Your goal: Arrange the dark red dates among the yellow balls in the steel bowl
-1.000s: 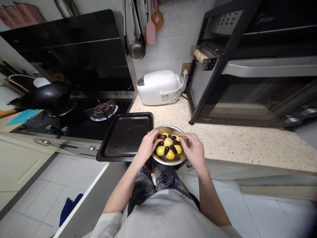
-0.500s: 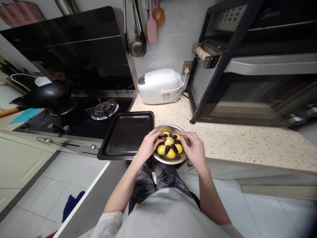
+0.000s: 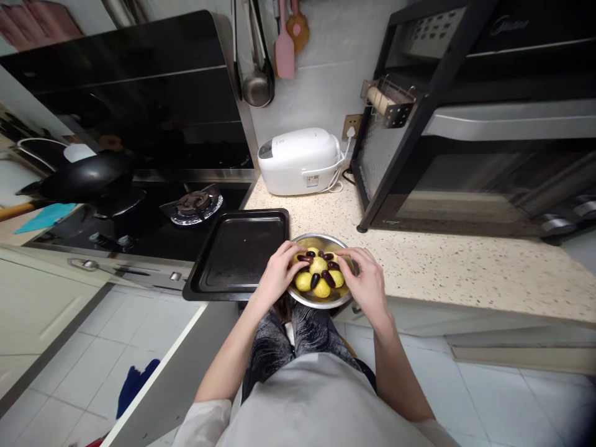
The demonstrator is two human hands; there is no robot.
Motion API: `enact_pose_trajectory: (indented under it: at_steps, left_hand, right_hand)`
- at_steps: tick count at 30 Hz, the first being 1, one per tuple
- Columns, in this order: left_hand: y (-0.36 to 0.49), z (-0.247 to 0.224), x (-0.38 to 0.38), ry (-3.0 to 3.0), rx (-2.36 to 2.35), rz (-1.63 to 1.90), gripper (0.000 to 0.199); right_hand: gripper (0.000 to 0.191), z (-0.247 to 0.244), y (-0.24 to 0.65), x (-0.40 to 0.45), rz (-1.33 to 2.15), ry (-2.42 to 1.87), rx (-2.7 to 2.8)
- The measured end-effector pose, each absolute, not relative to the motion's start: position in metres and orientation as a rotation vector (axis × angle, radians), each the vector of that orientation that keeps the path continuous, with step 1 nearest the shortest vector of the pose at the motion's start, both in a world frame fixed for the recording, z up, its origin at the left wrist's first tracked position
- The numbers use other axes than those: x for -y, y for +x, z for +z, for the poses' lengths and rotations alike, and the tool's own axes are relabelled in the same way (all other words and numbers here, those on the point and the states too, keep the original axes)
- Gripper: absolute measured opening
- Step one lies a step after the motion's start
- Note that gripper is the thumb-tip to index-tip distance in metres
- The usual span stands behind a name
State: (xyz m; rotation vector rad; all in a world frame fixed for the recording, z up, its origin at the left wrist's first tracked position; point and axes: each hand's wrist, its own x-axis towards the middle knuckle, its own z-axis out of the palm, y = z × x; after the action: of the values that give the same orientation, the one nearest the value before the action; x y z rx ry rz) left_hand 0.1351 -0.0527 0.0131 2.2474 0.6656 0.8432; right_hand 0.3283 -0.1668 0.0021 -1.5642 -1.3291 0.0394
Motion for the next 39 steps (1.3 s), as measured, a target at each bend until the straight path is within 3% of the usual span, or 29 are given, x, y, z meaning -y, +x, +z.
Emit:
enact_pose_trajectory:
  at_steps: [10,19,26,32,39]
  left_hand:
    - [0.145,0.01,0.087,1.423,-0.541,1.001,0.061]
    - [0.144,0.009,0.105,1.51,-0.566,0.983,0.068]
    - [0.14,0.009,0.107,1.668,-0.598,0.989,0.06]
    - [0.129,0.006,0.107,1.82,-0.766,1.045,0.038]
    - [0.122,-0.008,0.107,2.057,-0.848,1.112,0.032]
  right_hand:
    - [0.018,0.014,0.288,0.171,0.001,-1.235,1.666]
    - [0.021,0.012,0.274,0.171,-0.025,-1.28,1.687]
    - [0.014,0.014,0.285,0.176,0.084,-1.307,1.558]
    - [0.01,0.002,0.315,0.184,0.035,-1.556,1.27]
    - [0.008,-0.014,0.321,0.187,0.069,-1.675,1.29]
